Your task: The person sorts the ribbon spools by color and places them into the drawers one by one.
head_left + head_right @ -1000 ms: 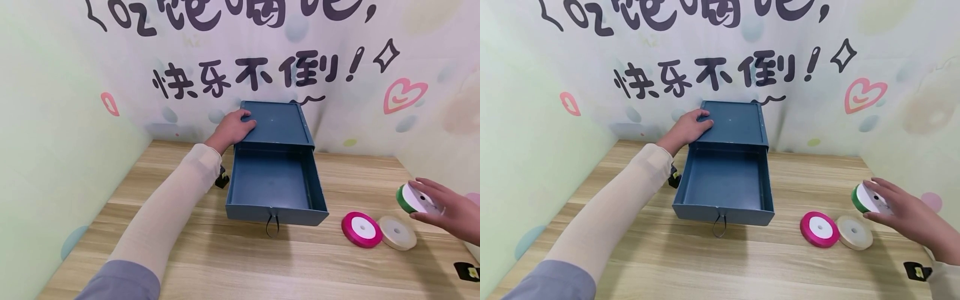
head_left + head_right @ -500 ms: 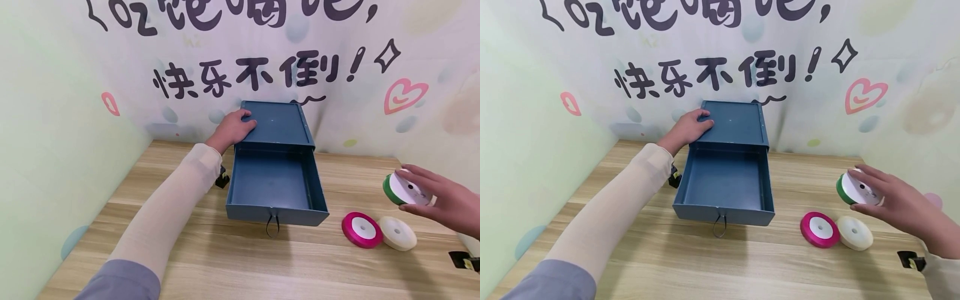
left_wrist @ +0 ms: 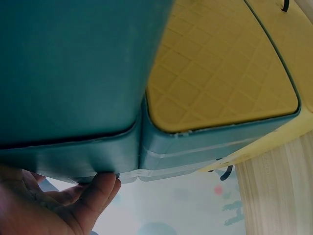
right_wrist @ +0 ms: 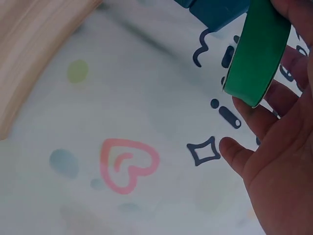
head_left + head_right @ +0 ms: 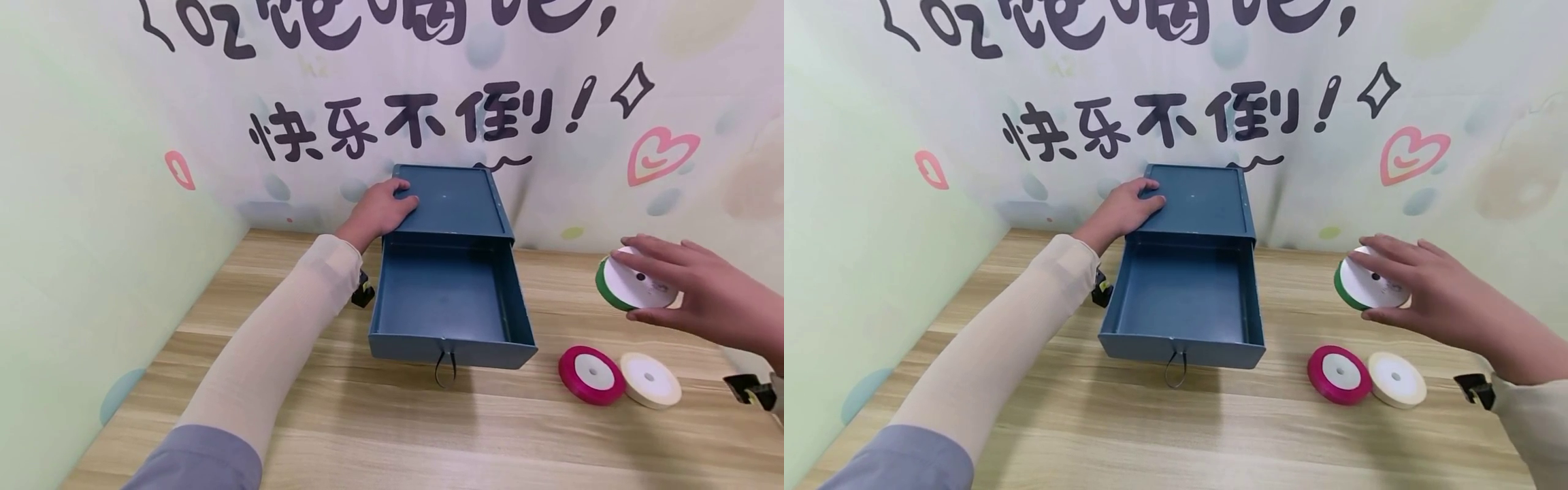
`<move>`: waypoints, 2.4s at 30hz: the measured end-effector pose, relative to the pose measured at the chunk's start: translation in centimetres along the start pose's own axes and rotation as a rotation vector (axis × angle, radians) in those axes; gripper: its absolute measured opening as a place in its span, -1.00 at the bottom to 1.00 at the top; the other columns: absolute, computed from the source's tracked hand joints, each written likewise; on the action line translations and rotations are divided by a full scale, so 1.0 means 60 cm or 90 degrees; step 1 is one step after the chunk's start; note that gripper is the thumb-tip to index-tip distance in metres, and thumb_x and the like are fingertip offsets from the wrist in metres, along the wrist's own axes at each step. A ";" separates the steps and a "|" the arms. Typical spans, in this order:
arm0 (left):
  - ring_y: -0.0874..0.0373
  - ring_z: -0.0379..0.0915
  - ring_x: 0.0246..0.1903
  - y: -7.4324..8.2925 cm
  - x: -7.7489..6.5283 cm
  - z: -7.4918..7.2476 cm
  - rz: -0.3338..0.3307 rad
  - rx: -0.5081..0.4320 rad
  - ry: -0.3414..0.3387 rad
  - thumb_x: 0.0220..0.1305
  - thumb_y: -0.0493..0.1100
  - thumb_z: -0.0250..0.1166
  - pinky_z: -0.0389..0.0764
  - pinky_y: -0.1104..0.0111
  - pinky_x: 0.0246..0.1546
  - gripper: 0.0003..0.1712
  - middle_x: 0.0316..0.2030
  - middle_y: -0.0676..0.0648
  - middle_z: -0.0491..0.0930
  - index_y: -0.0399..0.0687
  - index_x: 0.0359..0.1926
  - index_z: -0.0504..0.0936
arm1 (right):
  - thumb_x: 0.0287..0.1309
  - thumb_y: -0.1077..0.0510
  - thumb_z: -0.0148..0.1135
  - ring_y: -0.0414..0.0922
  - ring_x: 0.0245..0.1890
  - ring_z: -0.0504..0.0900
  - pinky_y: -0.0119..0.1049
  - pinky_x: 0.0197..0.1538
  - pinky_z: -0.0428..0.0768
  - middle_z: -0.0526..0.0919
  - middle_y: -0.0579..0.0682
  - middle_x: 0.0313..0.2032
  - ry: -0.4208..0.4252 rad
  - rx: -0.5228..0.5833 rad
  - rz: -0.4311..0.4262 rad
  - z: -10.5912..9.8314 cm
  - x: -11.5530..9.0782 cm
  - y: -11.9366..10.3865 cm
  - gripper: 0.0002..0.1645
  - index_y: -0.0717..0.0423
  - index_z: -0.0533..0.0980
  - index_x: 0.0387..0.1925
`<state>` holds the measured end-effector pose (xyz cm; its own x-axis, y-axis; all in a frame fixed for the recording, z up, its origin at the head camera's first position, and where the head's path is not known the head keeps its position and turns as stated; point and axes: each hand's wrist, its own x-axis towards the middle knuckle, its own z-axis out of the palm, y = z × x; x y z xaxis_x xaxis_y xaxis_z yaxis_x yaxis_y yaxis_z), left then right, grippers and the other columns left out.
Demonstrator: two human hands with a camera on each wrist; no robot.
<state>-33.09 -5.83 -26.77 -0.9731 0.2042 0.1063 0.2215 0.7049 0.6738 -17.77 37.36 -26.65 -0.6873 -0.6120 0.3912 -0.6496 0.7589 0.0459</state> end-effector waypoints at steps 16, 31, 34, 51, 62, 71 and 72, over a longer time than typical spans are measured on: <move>0.02 0.31 0.27 0.000 -0.001 -0.001 -0.005 -0.008 -0.002 0.48 0.09 0.07 0.32 0.19 0.28 -0.41 0.38 -0.09 0.34 -0.04 0.41 0.37 | -0.59 0.06 0.78 0.26 0.27 0.31 0.31 0.36 0.08 0.43 0.17 0.27 -0.033 0.007 -0.030 -0.023 0.091 -0.052 0.20 -0.05 0.47 0.31; 0.02 0.27 0.31 -0.002 0.001 0.000 -0.005 -0.008 -0.004 0.48 0.10 0.06 0.30 0.18 0.30 -0.41 0.40 -0.08 0.31 -0.02 0.41 0.37 | -0.41 0.01 0.74 0.21 0.36 0.26 0.29 0.36 0.12 0.42 0.11 0.32 -0.058 0.025 -0.081 -0.027 0.156 -0.097 0.12 -0.07 0.46 0.34; 0.02 0.26 0.32 -0.003 0.002 0.000 -0.002 -0.008 -0.005 0.48 0.10 0.06 0.30 0.18 0.29 -0.41 0.40 -0.08 0.31 -0.02 0.41 0.37 | -0.39 0.01 0.74 0.20 0.36 0.26 0.29 0.35 0.14 0.41 0.12 0.33 -0.058 0.020 -0.094 -0.029 0.168 -0.101 0.11 -0.07 0.45 0.34; 0.03 0.27 0.32 -0.006 0.006 0.001 0.007 0.006 -0.004 0.48 0.11 0.05 0.30 0.19 0.29 -0.41 0.39 -0.08 0.33 -0.02 0.41 0.37 | -0.22 0.01 0.67 0.16 0.41 0.22 0.30 0.33 0.16 0.39 0.11 0.35 -0.110 0.014 -0.142 -0.021 0.235 -0.148 0.00 -0.07 0.45 0.35; 0.03 0.28 0.31 -0.004 0.006 0.000 0.006 0.011 0.002 0.46 0.11 0.07 0.31 0.19 0.29 -0.41 0.37 -0.08 0.35 -0.02 0.39 0.39 | -0.13 -0.04 0.62 0.17 0.42 0.21 0.28 0.34 0.18 0.39 0.15 0.35 -0.126 0.004 -0.200 0.007 0.266 -0.172 -0.04 -0.02 0.44 0.35; 0.02 0.31 0.28 -0.004 0.006 0.000 0.001 0.015 0.005 0.46 0.11 0.07 0.33 0.17 0.28 -0.41 0.36 -0.10 0.37 -0.03 0.38 0.40 | -0.03 -0.12 0.54 0.16 0.44 0.17 0.26 0.37 0.11 0.34 0.11 0.40 -0.165 0.009 -0.218 0.039 0.283 -0.189 -0.04 -0.06 0.37 0.41; 0.02 0.31 0.28 -0.004 0.006 0.000 0.001 0.015 0.006 0.46 0.11 0.07 0.33 0.17 0.28 -0.41 0.35 -0.10 0.37 -0.03 0.38 0.40 | -0.02 -0.12 0.53 0.15 0.45 0.17 0.25 0.38 0.11 0.34 0.10 0.40 -0.169 0.008 -0.220 0.042 0.284 -0.190 -0.04 -0.07 0.36 0.42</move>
<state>-33.49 -5.92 -26.91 -0.9732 0.1995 0.1140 0.2246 0.7207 0.6559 -22.92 17.69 -22.83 -0.4878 -0.8667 0.1044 -0.8589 0.4979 0.1202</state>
